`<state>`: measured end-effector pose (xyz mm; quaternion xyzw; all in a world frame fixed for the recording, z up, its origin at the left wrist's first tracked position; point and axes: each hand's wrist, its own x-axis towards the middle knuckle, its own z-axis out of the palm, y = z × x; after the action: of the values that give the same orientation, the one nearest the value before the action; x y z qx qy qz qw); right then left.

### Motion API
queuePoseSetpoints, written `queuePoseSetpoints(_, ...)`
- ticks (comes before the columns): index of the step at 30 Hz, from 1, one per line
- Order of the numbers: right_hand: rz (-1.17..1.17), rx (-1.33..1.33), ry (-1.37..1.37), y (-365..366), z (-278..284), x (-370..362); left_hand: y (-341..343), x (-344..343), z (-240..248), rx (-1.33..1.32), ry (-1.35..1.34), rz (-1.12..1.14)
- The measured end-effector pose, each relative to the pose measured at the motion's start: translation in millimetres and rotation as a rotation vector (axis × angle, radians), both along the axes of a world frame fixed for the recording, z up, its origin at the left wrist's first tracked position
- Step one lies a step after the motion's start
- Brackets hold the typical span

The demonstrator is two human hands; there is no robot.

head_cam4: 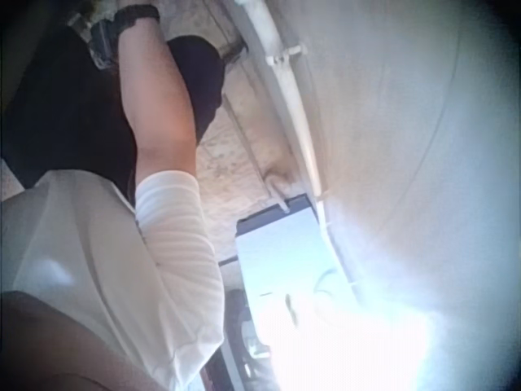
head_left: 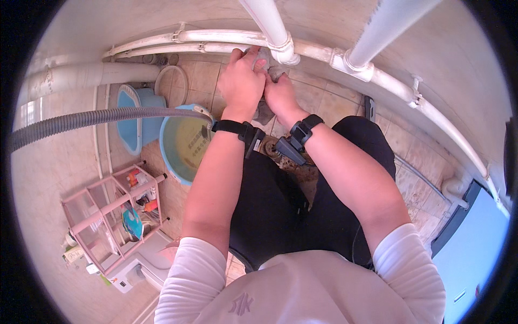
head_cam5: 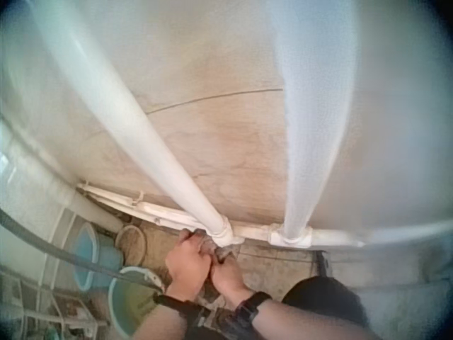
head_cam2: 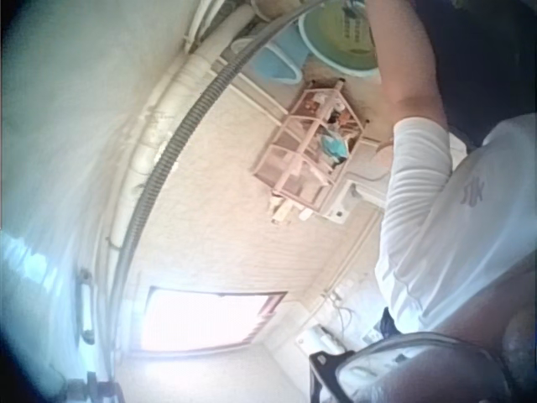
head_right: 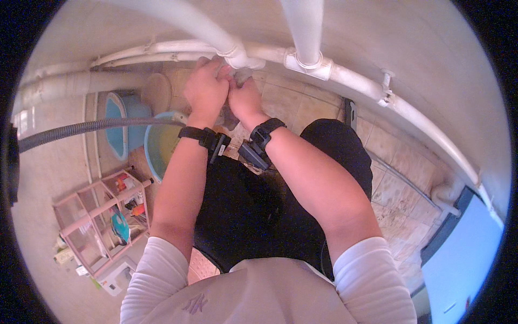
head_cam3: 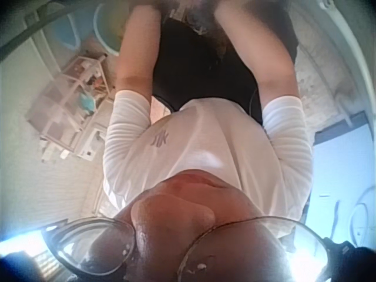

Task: The person wipes the exterior of white plastic pipes and a silver metal faucet using a grey cloth.

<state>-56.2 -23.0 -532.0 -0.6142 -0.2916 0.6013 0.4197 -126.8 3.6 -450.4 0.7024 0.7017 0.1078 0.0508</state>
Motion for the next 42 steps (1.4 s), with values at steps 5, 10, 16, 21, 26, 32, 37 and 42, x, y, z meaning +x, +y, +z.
queuePoseSetpoints(5,0.014,-0.035,-0.192,9,13,-4,3,-8,-9,0.015,-0.011,0.027)
queuePoseSetpoints(10,0.041,0.041,-0.131,21,-9,4,6,-4,-14,0.034,-0.036,0.044)
queuePoseSetpoints(16,0.172,0.026,-0.119,23,2,14,4,-9,-13,0.035,-0.055,0.068)
queuePoseSetpoints(21,0.048,0.125,-0.176,2,-8,16,-1,-4,-18,0.147,-0.131,-0.036)
queuePoseSetpoints(26,0.052,0.117,-0.227,-19,1,32,-17,13,-13,0.186,-0.116,-0.074)
queuePoseSetpoints(32,0.164,0.015,-0.276,-41,33,42,-26,2,-4,-0.034,-0.187,-0.028)
queuePoseSetpoints(37,0.134,0.238,-0.300,-50,29,40,-19,-21,-14,-0.287,-0.307,0.062)
queuePoseSetpoints(42,0.121,0.283,-0.331,-46,28,41,-9,-35,-17,-0.255,-0.622,0.038)
